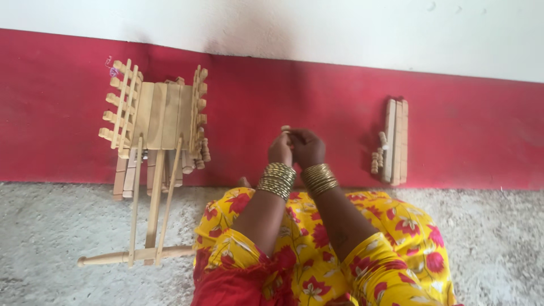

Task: The person sits on the floor and assembles small wooden toy parts, pressing small wooden pegs into wooden spool-shaped pieces one at a time and setting the finished pieces on the mat beside them, next to a wooden frame structure.

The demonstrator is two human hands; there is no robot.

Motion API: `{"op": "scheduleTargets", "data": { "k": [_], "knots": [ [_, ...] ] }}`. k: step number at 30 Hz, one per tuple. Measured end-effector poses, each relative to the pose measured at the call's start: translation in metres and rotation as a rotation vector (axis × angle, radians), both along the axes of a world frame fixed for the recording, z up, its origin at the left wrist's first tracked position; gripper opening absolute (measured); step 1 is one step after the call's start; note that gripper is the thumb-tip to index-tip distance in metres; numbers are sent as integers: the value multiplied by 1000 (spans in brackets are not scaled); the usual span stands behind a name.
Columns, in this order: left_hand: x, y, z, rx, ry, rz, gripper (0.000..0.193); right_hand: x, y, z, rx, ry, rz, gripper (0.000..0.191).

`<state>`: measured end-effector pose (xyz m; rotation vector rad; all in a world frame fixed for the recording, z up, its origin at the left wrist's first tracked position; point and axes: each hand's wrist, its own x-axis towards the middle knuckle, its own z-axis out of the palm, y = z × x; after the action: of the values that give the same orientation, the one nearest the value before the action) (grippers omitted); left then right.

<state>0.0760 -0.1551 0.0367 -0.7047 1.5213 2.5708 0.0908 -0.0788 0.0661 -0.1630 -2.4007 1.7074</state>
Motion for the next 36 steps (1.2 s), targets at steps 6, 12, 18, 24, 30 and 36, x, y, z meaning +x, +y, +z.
{"op": "scheduleTargets", "data": {
  "k": [6,12,18,24,30,36],
  "knots": [
    [11,8,9,117,-50,47,40,25,8,18,237,78,-13,14],
    [21,26,27,215,-54,-30,44,26,31,20,449,431,26,9],
    [59,90,25,652,-305,17,45,45,94,18,393,508,102,8],
    [10,131,-25,209,-185,-46,43,26,139,6,353,285,138,14],
    [-18,133,-35,372,-246,-173,24,-12,161,-8,318,274,141,11],
    [-20,137,-39,286,-108,-236,27,-30,169,-13,240,250,37,11]
  ]
}}
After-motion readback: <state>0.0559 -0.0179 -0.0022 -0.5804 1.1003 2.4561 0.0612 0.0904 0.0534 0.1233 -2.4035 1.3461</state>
